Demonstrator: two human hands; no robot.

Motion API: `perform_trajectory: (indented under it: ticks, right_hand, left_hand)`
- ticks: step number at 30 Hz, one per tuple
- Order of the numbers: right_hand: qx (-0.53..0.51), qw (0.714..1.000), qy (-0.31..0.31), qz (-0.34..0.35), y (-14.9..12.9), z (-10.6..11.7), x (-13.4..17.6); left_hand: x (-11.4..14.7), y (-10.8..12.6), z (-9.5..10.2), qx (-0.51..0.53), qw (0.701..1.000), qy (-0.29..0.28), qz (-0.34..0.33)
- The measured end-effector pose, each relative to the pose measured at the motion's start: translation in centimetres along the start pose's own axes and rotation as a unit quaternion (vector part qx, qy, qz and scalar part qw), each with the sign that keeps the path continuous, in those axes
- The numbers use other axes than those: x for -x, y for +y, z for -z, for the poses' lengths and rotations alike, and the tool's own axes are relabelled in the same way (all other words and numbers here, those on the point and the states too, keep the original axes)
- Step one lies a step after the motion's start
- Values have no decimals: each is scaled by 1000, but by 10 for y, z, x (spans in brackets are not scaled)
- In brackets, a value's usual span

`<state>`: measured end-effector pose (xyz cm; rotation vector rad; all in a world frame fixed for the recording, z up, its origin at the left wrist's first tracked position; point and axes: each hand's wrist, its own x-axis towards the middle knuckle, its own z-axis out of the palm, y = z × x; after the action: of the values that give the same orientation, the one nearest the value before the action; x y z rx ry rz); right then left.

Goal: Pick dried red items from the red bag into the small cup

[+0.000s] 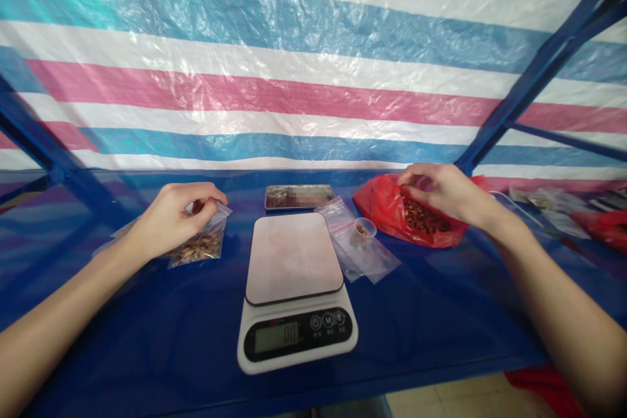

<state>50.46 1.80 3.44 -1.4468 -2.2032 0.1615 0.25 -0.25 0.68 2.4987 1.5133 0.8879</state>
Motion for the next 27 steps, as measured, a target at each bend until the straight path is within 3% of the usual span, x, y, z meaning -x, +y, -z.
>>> perform_trajectory:
  ticks: [3,5,10,21,24,27]
  right_hand:
    - [-45,996,74,9,-23,3,6]
    - [-98,991,89,26,-40,-1,11]
    - [-148,982,-11,115,-69,-25,16]
    - [-156,969,-68,181,-73,-35,17]
    - [-155,972,-48,172,-73,-30,17]
    - [-113,985,18,133,-65,-14,15]
  left_hand:
    - [0,1,1,-1,1000,-4,-2]
    - [0,0,0,-1,1000,-3,-8]
    - [1,-7,-5,1,999,14,-43]
    - [2,-10,-6,-1,999,11,-41]
    - [2,-9,-5,1,999,12,-38]
    - [2,-7,-4,5,999,15,-33]
